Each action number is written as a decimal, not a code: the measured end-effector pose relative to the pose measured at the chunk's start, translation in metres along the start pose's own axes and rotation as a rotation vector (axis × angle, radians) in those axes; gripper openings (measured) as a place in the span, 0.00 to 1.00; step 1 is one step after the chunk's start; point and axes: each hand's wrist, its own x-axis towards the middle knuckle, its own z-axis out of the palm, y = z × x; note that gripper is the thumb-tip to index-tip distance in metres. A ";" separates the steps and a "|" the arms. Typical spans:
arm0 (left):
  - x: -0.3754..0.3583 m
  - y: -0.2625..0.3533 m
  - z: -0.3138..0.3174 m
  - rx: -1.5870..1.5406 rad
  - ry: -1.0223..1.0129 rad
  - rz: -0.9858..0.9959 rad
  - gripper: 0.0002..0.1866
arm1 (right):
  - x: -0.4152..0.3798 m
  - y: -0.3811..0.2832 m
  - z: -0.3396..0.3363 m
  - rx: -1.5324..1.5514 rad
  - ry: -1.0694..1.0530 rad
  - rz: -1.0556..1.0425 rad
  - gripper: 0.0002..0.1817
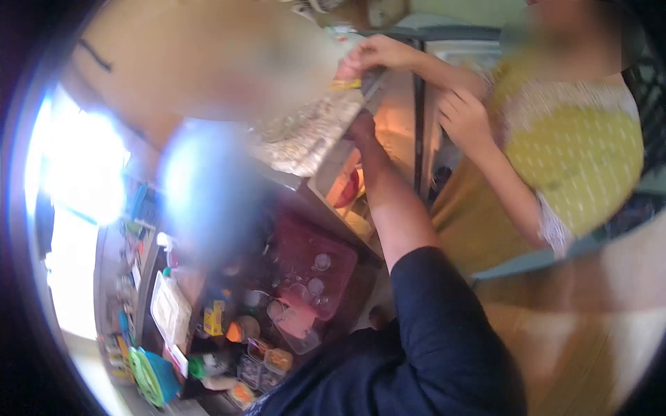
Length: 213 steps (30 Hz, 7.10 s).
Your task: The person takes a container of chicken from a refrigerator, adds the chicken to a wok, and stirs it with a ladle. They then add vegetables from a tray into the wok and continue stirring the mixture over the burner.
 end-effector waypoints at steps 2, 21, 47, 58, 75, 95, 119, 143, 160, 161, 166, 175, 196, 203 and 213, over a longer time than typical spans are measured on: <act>-0.003 -0.003 0.028 -0.057 0.004 0.005 0.22 | 0.034 0.004 0.013 -0.213 -0.028 -0.057 0.20; -0.065 0.121 0.141 -0.047 0.011 0.290 0.26 | 0.081 0.049 -0.037 -0.642 -0.077 0.030 0.19; -0.168 0.027 -0.081 -0.636 0.074 1.367 0.42 | -0.603 -0.154 0.067 -0.279 -0.922 0.004 0.12; -0.209 -0.297 -0.243 -0.989 0.343 0.982 0.32 | -0.879 -0.089 0.321 -0.461 -1.637 -0.477 0.23; -0.204 -0.519 -0.429 -1.258 0.096 0.866 0.51 | -1.219 -0.097 0.517 -0.267 -2.186 -1.078 0.28; -0.151 -0.685 -0.747 -1.399 0.095 0.828 0.29 | -1.399 -0.171 0.836 0.038 -1.705 -1.008 0.20; -0.051 -0.717 -0.951 -2.245 1.167 1.048 0.33 | -1.529 0.253 1.382 -0.506 -1.513 0.517 0.25; -0.128 -0.759 -0.874 -2.088 1.828 0.657 0.23 | -1.743 -0.036 0.967 -0.122 -3.277 -0.797 0.20; -0.161 -0.804 -0.850 -2.334 1.867 0.684 0.24 | -1.768 -0.085 0.973 0.243 -3.226 -1.760 0.20; -0.159 -0.806 -0.850 -2.283 1.953 0.753 0.25 | -1.772 -0.086 0.980 0.251 -3.245 -1.748 0.20; -0.165 -0.804 -0.875 -2.322 2.021 0.547 0.24 | -1.819 -0.088 1.023 0.155 -3.419 -1.833 0.24; -0.151 -0.800 -0.878 -2.231 2.204 0.809 0.20 | -1.834 -0.058 1.027 0.566 -2.818 -2.391 0.24; -0.160 -0.800 -0.842 -2.290 2.267 0.613 0.21 | -1.843 -0.067 0.992 0.323 -3.372 -1.725 0.15; -0.162 -0.819 -0.840 -2.324 2.281 0.580 0.20 | -1.871 -0.049 0.980 0.272 -3.499 -1.297 0.15; -0.163 -0.832 -0.846 -2.329 2.323 0.625 0.20 | -1.898 -0.050 0.974 -0.505 -3.573 -0.460 0.16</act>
